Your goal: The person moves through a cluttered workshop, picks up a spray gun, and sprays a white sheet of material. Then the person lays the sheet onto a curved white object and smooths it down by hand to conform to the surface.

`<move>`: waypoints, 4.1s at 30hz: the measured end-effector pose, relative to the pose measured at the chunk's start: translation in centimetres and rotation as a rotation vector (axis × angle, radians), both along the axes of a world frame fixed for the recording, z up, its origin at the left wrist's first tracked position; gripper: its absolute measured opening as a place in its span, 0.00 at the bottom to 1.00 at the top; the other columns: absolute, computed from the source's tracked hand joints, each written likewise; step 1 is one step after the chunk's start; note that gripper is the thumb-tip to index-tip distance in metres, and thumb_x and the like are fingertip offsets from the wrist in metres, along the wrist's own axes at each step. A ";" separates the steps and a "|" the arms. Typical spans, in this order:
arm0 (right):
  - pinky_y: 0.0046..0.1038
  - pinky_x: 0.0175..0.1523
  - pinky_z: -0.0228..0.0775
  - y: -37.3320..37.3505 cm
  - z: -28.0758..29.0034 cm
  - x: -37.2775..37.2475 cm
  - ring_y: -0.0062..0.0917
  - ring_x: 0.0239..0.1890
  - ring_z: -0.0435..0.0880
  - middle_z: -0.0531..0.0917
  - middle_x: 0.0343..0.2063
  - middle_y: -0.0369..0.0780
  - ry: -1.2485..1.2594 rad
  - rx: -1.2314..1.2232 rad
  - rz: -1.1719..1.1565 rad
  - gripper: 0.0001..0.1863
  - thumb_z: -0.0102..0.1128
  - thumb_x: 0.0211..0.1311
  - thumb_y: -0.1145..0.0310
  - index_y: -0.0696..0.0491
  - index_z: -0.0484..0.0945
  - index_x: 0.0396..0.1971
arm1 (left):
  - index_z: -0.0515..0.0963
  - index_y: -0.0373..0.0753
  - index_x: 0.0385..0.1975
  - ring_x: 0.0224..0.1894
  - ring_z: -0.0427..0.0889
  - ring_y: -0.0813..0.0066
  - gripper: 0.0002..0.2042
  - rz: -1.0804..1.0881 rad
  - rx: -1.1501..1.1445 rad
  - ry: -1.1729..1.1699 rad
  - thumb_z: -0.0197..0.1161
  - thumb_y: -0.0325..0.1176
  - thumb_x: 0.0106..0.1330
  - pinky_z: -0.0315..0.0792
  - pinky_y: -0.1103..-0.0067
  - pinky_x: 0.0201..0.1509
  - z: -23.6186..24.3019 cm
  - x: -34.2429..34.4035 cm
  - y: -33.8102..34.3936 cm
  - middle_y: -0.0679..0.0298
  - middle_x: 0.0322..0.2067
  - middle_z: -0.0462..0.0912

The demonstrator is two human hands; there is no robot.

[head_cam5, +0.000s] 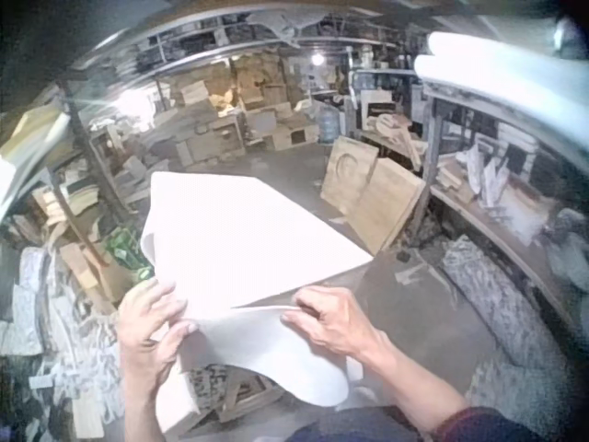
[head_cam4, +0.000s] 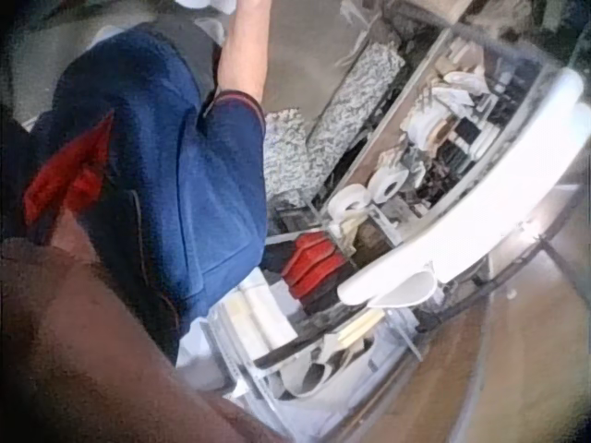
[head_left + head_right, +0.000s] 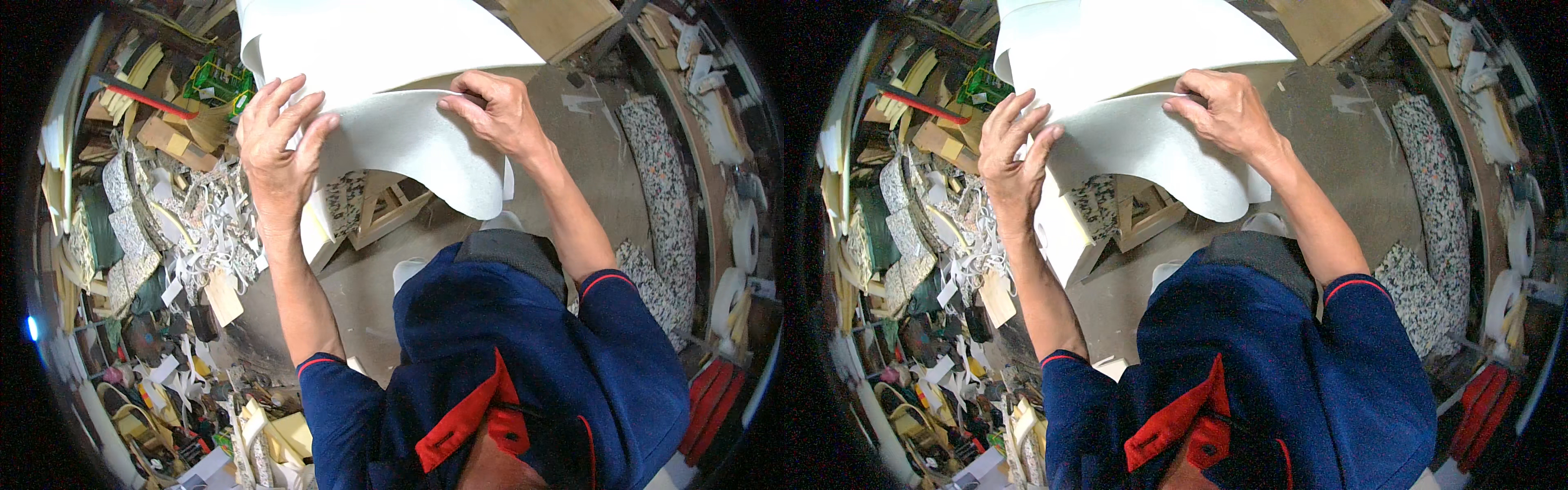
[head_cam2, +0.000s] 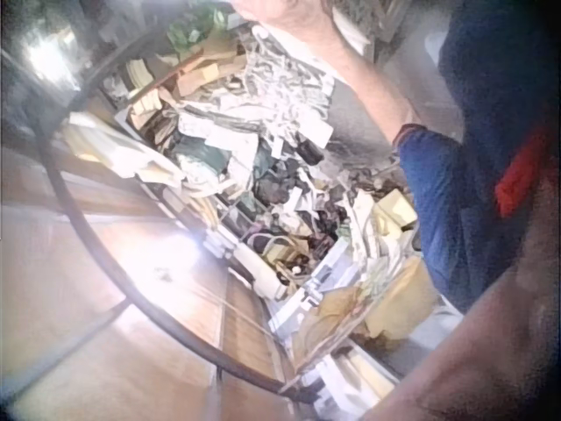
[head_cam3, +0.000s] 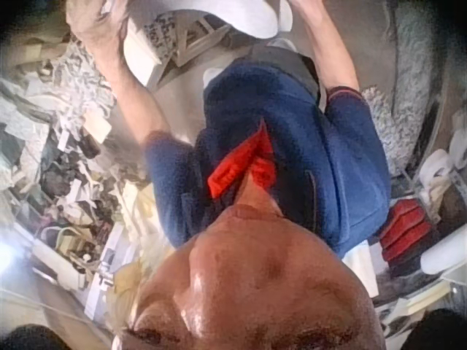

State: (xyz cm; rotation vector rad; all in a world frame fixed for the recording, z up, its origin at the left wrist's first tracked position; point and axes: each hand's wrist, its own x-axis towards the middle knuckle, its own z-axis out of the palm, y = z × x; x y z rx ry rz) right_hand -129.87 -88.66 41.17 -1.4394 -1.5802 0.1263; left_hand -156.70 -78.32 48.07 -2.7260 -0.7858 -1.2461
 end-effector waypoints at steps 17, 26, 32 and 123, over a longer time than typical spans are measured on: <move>0.26 0.24 0.68 1.0 -1.6 0.3 0.21 0.17 0.74 0.77 0.15 0.35 -0.122 0.101 -0.110 0.12 0.69 0.58 0.61 0.54 0.81 0.25 | 0.84 0.50 0.37 0.61 0.72 0.59 0.09 0.070 0.215 0.205 0.72 0.37 0.57 0.56 0.51 0.67 1.0 3.4 -2.3 0.67 0.50 0.81; 0.29 0.26 0.71 1.5 -1.8 0.7 0.26 0.19 0.79 0.80 0.18 0.38 -0.205 0.198 -0.150 0.14 0.68 0.58 0.58 0.54 0.81 0.26 | 0.83 0.48 0.32 0.59 0.74 0.62 0.04 0.154 0.301 0.342 0.68 0.35 0.58 0.57 0.49 0.65 0.1 6.5 -3.1 0.70 0.46 0.83; 0.28 0.27 0.73 2.1 -2.2 0.9 0.25 0.20 0.80 0.81 0.18 0.36 -0.195 0.150 -0.140 0.15 0.68 0.58 0.56 0.53 0.81 0.26 | 0.83 0.48 0.33 0.58 0.75 0.62 0.04 0.171 0.298 0.358 0.68 0.35 0.58 0.58 0.49 0.65 -0.2 7.1 -2.9 0.70 0.46 0.83; 0.39 0.37 0.74 0.5 -8.7 18.0 0.41 0.29 0.85 0.84 0.25 0.48 0.111 -0.210 -0.249 0.16 0.67 0.51 0.56 0.55 0.84 0.29 | 0.58 0.41 0.71 0.77 0.27 0.57 0.40 0.116 0.402 0.945 0.45 0.66 0.67 0.12 0.49 0.71 -14.7 16.9 -2.7 0.59 0.76 0.38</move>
